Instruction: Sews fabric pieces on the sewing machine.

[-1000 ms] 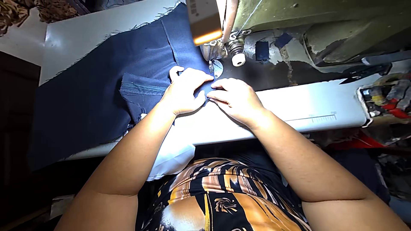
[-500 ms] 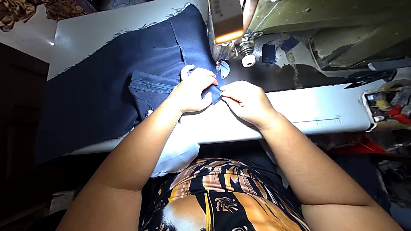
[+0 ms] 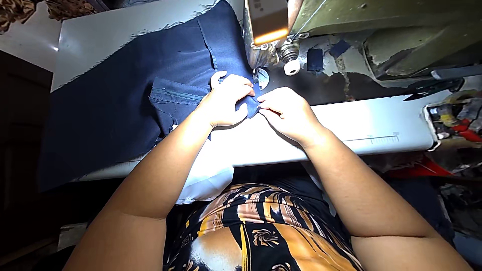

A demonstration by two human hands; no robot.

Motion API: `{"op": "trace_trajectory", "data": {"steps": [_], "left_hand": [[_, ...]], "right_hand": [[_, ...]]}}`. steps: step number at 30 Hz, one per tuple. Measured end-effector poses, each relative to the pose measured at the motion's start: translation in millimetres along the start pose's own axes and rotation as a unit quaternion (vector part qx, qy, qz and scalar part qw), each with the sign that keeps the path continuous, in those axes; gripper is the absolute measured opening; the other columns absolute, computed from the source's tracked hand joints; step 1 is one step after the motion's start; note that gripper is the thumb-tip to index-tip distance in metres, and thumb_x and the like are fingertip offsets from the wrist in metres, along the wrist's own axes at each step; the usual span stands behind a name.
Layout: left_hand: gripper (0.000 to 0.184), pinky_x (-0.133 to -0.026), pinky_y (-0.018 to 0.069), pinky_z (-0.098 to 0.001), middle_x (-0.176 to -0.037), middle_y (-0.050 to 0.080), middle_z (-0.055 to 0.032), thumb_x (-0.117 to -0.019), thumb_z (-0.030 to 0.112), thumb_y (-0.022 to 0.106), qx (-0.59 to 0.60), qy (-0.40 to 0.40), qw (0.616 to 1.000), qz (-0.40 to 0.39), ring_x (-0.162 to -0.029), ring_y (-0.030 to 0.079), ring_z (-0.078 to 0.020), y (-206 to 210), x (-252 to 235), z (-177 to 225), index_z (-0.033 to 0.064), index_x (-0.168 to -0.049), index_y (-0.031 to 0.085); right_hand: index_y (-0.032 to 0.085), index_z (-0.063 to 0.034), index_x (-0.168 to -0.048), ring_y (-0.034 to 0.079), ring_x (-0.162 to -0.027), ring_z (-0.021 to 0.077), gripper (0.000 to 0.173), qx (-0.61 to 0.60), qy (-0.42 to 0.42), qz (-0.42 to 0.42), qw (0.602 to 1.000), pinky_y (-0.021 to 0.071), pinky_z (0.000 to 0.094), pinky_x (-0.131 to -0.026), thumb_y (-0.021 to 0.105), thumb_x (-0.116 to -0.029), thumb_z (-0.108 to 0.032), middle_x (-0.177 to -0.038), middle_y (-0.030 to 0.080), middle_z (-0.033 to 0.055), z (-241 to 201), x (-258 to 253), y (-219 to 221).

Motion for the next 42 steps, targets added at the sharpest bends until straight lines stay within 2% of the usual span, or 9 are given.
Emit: {"op": "trace_trajectory", "data": {"steps": [7, 15, 17, 22, 34, 38, 39, 40, 42], "left_hand": [[0.044, -0.112, 0.0209, -0.0667, -0.132, 0.067, -0.0093, -0.088, 0.03, 0.048, 0.0, 0.002, 1.0, 0.001, -0.133, 0.055, -0.0266, 0, -4, -6, 0.0112, -0.119, 0.073], [0.047, -0.11, 0.0226, -0.0657, -0.133, 0.066, -0.0096, -0.0865, 0.034, 0.048, -0.005, 0.017, 1.0, -0.009, -0.134, 0.054, -0.0287, -2, -14, -21, 0.0114, -0.121, 0.071], [0.047, -0.111, 0.0216, -0.0653, -0.134, 0.065, -0.0095, -0.087, 0.034, 0.048, -0.006, 0.018, 1.0, -0.016, -0.134, 0.053, -0.0286, -3, -15, -23, 0.0119, -0.122, 0.071], [0.047, -0.109, 0.0232, -0.0657, -0.132, 0.066, -0.0095, -0.0866, 0.035, 0.048, -0.015, 0.032, 0.999, -0.014, -0.132, 0.054, -0.029, -4, -16, -24, 0.0125, -0.121, 0.071], [0.049, -0.111, 0.0221, -0.0676, -0.133, 0.065, -0.0103, -0.0889, 0.037, 0.047, -0.03, 0.048, 0.998, -0.032, -0.132, 0.054, -0.031, -5, -18, -26, 0.0114, -0.123, 0.071], [0.048, -0.113, 0.011, -0.0748, -0.135, 0.066, -0.0041, -0.0887, 0.039, 0.046, -0.084, 0.046, 0.995, -0.03, -0.139, 0.049, -0.0306, -7, -19, -22, 0.0161, -0.121, 0.072], [0.047, -0.113, 0.0131, -0.0737, -0.134, 0.067, -0.0033, -0.0899, 0.038, 0.044, -0.11, 0.049, 0.992, -0.024, -0.138, 0.05, -0.0315, -8, -17, -20, 0.0175, -0.121, 0.073], [0.046, -0.109, 0.0204, -0.069, -0.13, 0.067, -0.0043, -0.0932, 0.036, 0.042, -0.141, 0.056, 0.988, -0.018, -0.131, 0.053, -0.0327, -9, -14, -17, 0.0182, -0.123, 0.072], [0.045, -0.094, 0.0342, -0.0596, -0.12, 0.069, -0.0119, -0.1014, 0.028, 0.038, -0.179, 0.069, 0.981, -0.031, -0.109, 0.059, -0.0368, -11, -8, -8, 0.0132, -0.132, 0.069]], "right_hand": [[0.079, -0.0037, -0.102, 0.066, -0.116, 0.0282, 0.022, 0.006, 0.007, 0.008, 1.0, 0.049, 0.038, -0.105, 0.058, -0.0992, -0.01, -0.117, 0.074, 0.0127, 4, -2, 0], [0.077, -0.0055, -0.113, 0.06, -0.126, 0.0313, 0.029, 0.017, 0.049, -0.041, 0.998, 0.0438, 0.0427, -0.109, 0.053, -0.0985, -0.014, -0.135, 0.067, 0.0129, 7, -4, 4], [0.077, -0.0077, -0.116, 0.057, -0.127, 0.0332, 0.03, 0.024, 0.062, -0.052, 0.996, 0.043, 0.0443, -0.109, 0.054, -0.098, -0.016, -0.133, 0.066, 0.0145, 8, -4, 4], [0.079, -0.0118, -0.112, 0.058, -0.116, 0.0331, 0.025, 0.028, 0.054, -0.038, 0.997, 0.0447, 0.0446, -0.104, 0.059, -0.0967, -0.014, -0.112, 0.066, 0.0149, 7, -3, 2], [0.08, -0.0119, -0.112, 0.058, -0.114, 0.0338, 0.027, 0.025, 0.057, -0.039, 0.997, 0.0463, 0.0444, -0.1, 0.058, -0.0966, -0.012, -0.112, 0.066, 0.0156, 6, -3, 0], [0.08, -0.0131, -0.113, 0.057, -0.114, 0.0332, 0.027, 0.028, 0.067, -0.044, 0.996, 0.0465, 0.0439, -0.1, 0.058, -0.097, -0.012, -0.112, 0.066, 0.0144, 8, -3, 1], [0.08, -0.0133, -0.113, 0.057, -0.114, 0.033, 0.027, 0.027, 0.068, -0.045, 0.996, 0.0465, 0.0441, -0.1, 0.058, -0.0971, -0.013, -0.112, 0.066, 0.0142, 8, -4, 2], [0.08, -0.0139, -0.113, 0.058, -0.114, 0.033, 0.026, 0.028, 0.068, -0.044, 0.996, 0.047, 0.045, -0.1, 0.059, -0.0969, -0.013, -0.112, 0.066, 0.014, 8, -5, 3], [0.078, -0.0175, -0.119, 0.058, -0.121, 0.0327, 0.029, 0.038, 0.087, -0.067, 0.993, 0.0475, 0.0503, -0.103, 0.058, -0.098, -0.014, -0.119, 0.066, 0.0128, 4, -4, 3]]}}
Point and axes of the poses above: each hand's wrist, its own x-axis away from the middle knuckle, its own y-axis out of the palm, z = x × y, the point moved 6 cm from there along -x, towards the middle knuckle
